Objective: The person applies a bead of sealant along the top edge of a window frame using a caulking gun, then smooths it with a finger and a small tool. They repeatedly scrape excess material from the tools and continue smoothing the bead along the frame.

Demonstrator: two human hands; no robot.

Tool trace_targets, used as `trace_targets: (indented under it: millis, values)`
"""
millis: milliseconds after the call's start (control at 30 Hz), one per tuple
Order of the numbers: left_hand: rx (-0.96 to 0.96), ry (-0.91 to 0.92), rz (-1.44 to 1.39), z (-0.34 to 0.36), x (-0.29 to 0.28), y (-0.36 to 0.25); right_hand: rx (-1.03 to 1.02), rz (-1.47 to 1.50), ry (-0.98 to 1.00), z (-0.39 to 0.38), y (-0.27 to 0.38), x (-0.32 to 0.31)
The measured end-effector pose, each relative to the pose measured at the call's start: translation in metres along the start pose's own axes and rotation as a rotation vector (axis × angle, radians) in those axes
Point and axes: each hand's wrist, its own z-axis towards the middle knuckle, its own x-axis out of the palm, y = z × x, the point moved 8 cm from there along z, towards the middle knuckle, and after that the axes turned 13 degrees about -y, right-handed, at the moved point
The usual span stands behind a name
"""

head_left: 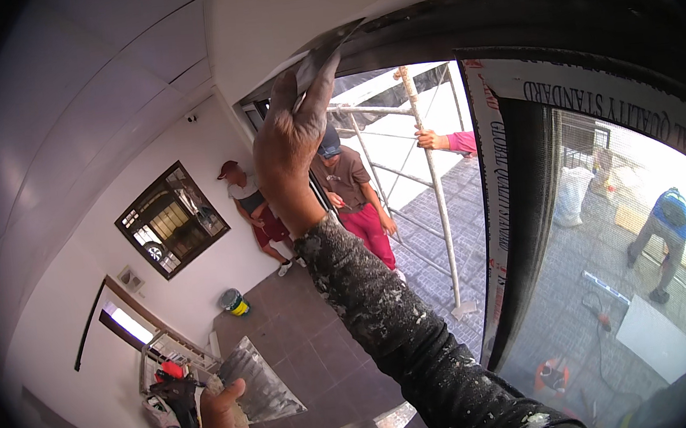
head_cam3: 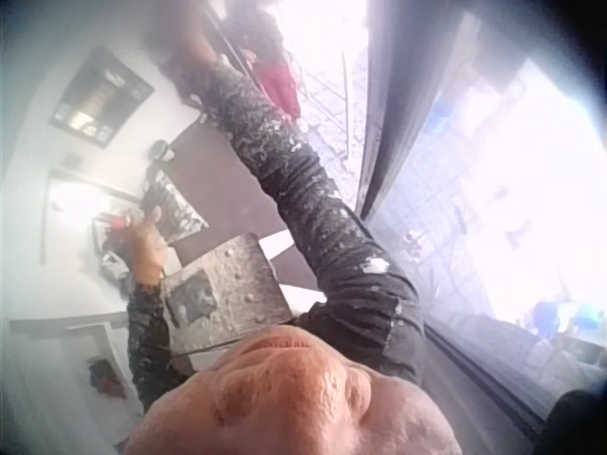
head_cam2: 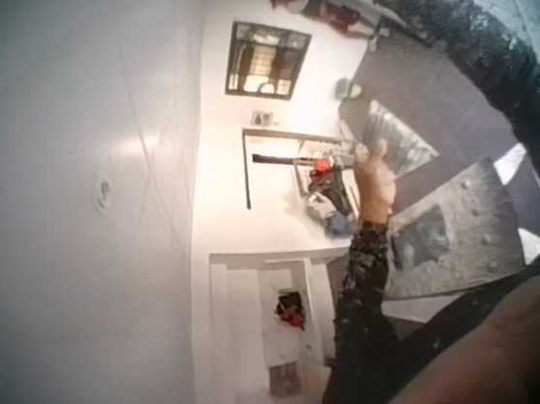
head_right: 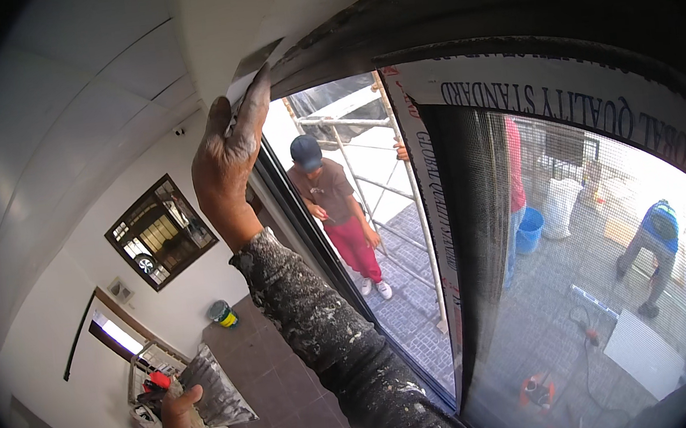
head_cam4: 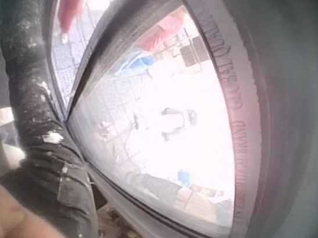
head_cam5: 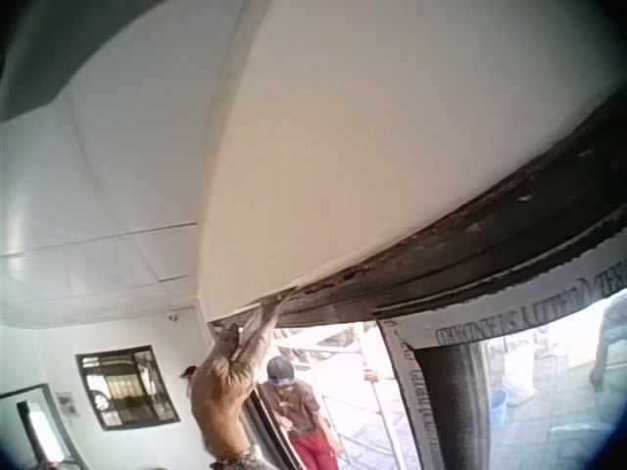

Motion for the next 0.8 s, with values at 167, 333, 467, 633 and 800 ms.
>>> trace_targets:
  millis: [167, 333, 467, 633, 800]
  values:
    - [-0.037, -0.019, -0.009, -0.004, 0.001, 0.002, 0.139, 0.041, 0.024, 0.000, -0.017, -0.044]
    - [-0.027, -0.015, -0.020, -0.006, 0.005, -0.002, 0.013, 0.090, 0.030, 0.037, -0.013, -0.027]
    - [-0.062, 0.000, 0.004, -0.006, 0.004, -0.001, -0.062, -0.018, 0.027, 0.026, 0.003, -0.008]
    - [-0.076, 0.019, -0.003, -0.001, -0.001, 0.005, -0.096, 0.029, 0.097, 0.011, 0.015, -0.033]
    - [-0.079, 0.002, 0.025, 0.005, -0.007, 0.009, 0.050, 0.088, 0.011, 0.049, 0.010, -0.042]
